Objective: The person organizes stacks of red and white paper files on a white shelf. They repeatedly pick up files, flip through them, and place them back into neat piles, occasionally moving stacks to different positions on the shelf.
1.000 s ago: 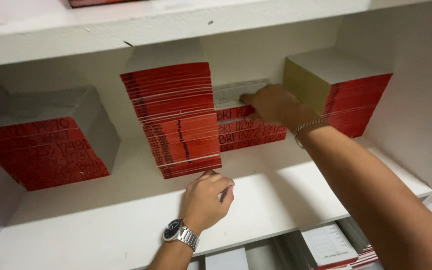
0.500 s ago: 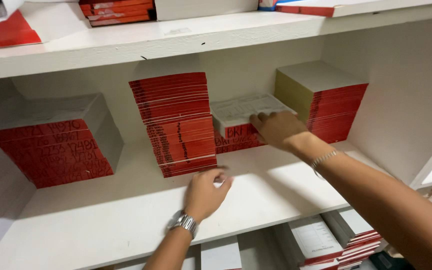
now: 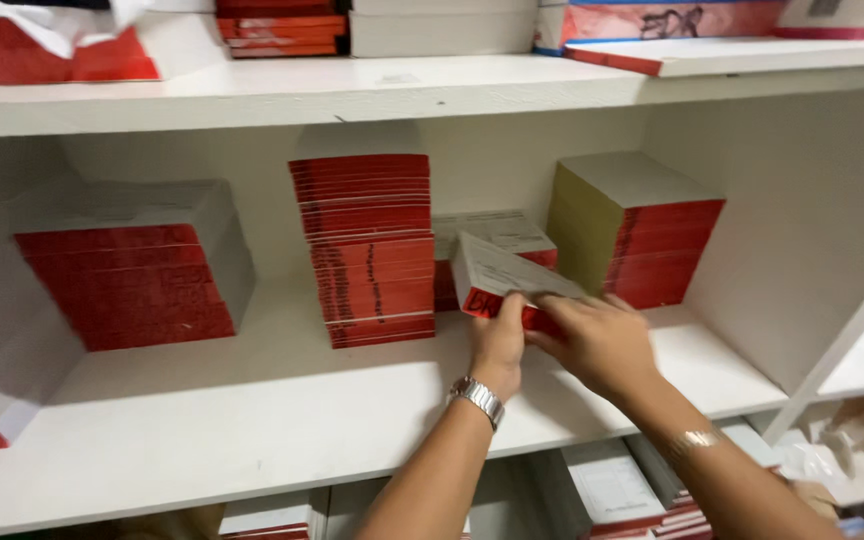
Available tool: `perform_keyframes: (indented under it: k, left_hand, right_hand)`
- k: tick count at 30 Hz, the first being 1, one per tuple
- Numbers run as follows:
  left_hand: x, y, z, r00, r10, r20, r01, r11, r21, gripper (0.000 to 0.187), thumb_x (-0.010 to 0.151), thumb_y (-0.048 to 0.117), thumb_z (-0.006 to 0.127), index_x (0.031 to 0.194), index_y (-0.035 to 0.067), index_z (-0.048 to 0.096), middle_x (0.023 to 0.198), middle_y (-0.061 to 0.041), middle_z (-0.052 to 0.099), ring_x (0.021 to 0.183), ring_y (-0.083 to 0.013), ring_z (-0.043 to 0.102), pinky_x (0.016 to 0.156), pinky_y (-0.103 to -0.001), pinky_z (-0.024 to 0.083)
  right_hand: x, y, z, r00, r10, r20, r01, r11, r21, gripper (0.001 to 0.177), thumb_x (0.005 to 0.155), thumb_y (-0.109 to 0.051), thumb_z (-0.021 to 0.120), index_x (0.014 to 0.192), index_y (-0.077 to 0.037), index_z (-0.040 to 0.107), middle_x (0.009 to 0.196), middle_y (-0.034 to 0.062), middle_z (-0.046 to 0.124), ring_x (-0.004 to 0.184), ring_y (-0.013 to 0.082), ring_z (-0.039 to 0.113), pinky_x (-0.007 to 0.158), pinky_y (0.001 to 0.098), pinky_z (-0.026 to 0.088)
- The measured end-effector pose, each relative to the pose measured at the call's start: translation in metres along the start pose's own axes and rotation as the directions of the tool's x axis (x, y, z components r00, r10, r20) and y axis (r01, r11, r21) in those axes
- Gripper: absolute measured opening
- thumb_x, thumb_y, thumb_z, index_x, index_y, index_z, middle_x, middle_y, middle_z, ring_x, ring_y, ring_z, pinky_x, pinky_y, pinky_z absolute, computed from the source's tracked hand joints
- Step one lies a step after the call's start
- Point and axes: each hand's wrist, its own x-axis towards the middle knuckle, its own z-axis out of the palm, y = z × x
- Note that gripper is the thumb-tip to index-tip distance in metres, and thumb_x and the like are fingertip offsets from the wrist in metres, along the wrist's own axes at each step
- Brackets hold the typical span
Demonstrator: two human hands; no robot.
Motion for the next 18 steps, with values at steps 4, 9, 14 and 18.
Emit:
perform_keyframes:
  k: [4,9,14,18]
  left_hand:
    - [-0.018,-0.009,-0.005,0.993,-0.107,0.048,0.117,0.949,-0.293,0.026,0.085,0.013,0.072,0.105,0.003,0.058,0.085,-0.011,0.059,0.066,-0.0265,0.065,0.052,-0.045,0.063]
    - [-0.058,0.035,-0.02,0.98,-0.024,0.198,0.09,0.94,-0.329,0.012,0.088,0.011,0.063,0.098,0.015,0.058,0.086,-0.006,0.062,0.083,-0.0272,0.067,0.06,-0.051,0.062]
    - [-0.075,0.069,-0.062,0.984,-0.004,0.178,0.06,0.949,-0.309,0.034,0.085,0.016,0.06,0.118,0.012,0.064,0.103,-0.01,0.07,0.096,-0.0312,0.068,0.064,-0.054,0.061]
    - [-0.096,0.105,-0.101,0.993,0.094,0.073,-0.07,0.96,-0.272,0.035,0.091,0.017,0.058,0.125,0.009,0.064,0.108,-0.013,0.072,0.102,-0.0341,0.069,0.069,-0.056,0.062]
  right_hand:
    - [-0.019,-0.006,-0.044,0.964,0.248,-0.095,-0.217,0.942,0.254,0.047,0.074,-0.043,0.088,0.113,-0.02,0.078,0.107,0.0016,0.079,0.117,0.0302,0.069,0.106,0.0466,0.051]
    - [-0.008,-0.068,-0.128,0.432,0.457,0.777,-0.517,-0.58,0.629,0.075,0.098,-0.042,0.022,0.159,-0.004,0.042,0.143,0.0296,0.052,0.124,0.0548,0.05,0.1,0.0776,0.036]
    - [-0.05,-0.051,-0.078,0.758,0.272,0.592,-0.308,-0.651,0.694,0.064,0.094,-0.033,0.067,0.146,0.001,0.056,0.128,0.0256,0.073,0.101,0.0519,0.073,0.062,0.0334,0.067]
    - [-0.023,-0.1,-0.087,0.671,0.287,0.683,-0.373,-0.665,0.646,0.055,0.086,-0.01,0.063,0.14,-0.002,0.06,0.138,0.0179,0.07,0.111,0.0358,0.07,0.077,0.0363,0.062]
